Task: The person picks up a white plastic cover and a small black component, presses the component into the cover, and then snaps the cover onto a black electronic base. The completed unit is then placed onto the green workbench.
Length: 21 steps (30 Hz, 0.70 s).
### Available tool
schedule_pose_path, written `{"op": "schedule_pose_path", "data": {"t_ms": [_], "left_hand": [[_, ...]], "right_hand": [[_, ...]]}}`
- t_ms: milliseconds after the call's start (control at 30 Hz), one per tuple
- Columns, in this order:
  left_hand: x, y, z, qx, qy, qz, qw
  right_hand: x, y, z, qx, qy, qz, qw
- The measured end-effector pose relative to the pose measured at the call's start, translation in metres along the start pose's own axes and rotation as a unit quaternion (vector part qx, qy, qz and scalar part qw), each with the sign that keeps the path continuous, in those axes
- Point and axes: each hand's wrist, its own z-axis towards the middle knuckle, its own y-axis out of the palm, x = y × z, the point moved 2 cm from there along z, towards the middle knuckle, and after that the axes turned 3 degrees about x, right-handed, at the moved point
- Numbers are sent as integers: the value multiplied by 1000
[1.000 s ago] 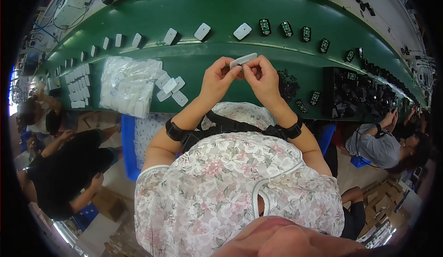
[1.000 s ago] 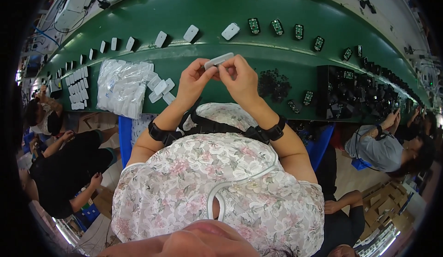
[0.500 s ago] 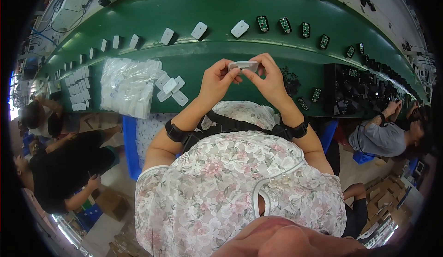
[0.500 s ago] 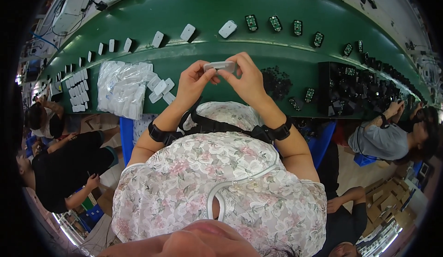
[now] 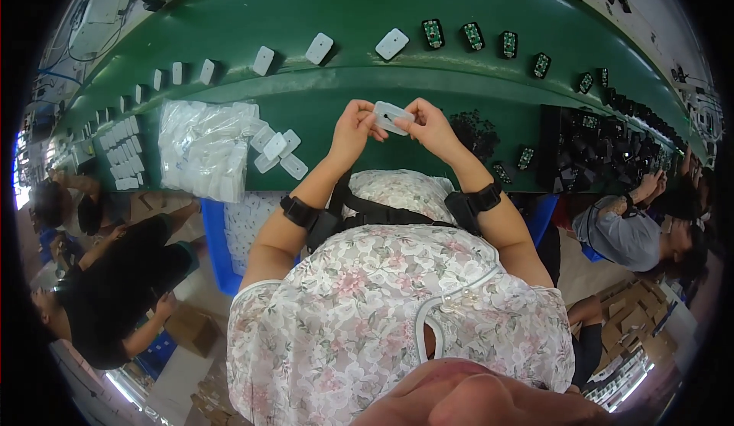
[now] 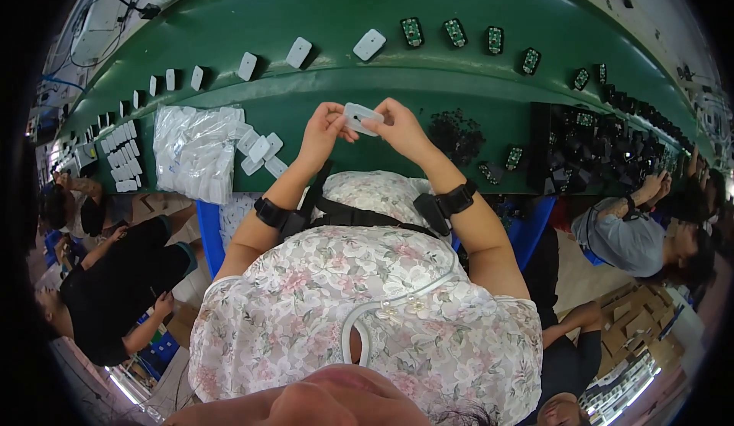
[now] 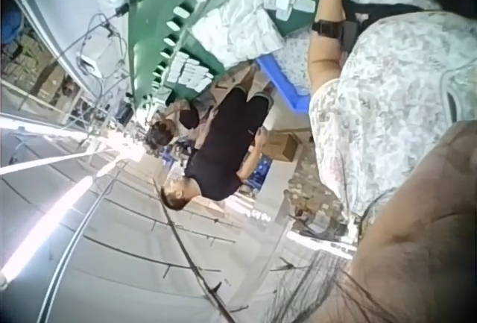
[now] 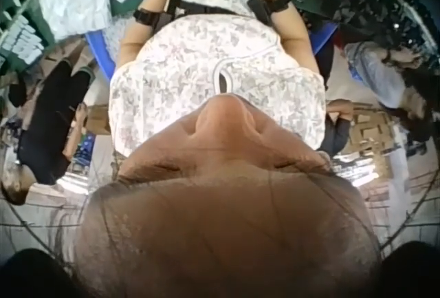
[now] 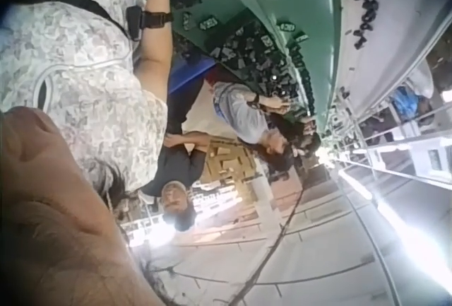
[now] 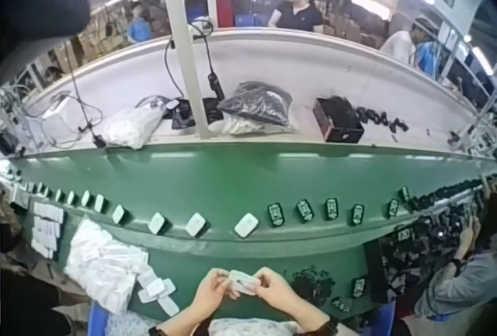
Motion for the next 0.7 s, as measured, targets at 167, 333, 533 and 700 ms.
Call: {"op": "schedule_pose_path", "data": {"t_ms": [167, 333, 533, 700], "left_hand": [[-13, -26, 22, 65, -36, 203, 976], [-22, -32, 34, 122, 138, 468, 864], [-13, -19, 18, 145, 185, 507, 829], [-16, -23, -2, 94, 140, 610, 774]], "right_hand": [[-5, -39, 49, 257, -147, -223, 929], [-26, -63, 113, 346, -134, -445, 815], [-20, -76, 144, 228, -56, -497, 836], [-6, -65, 100, 269, -169, -149, 936]]}}
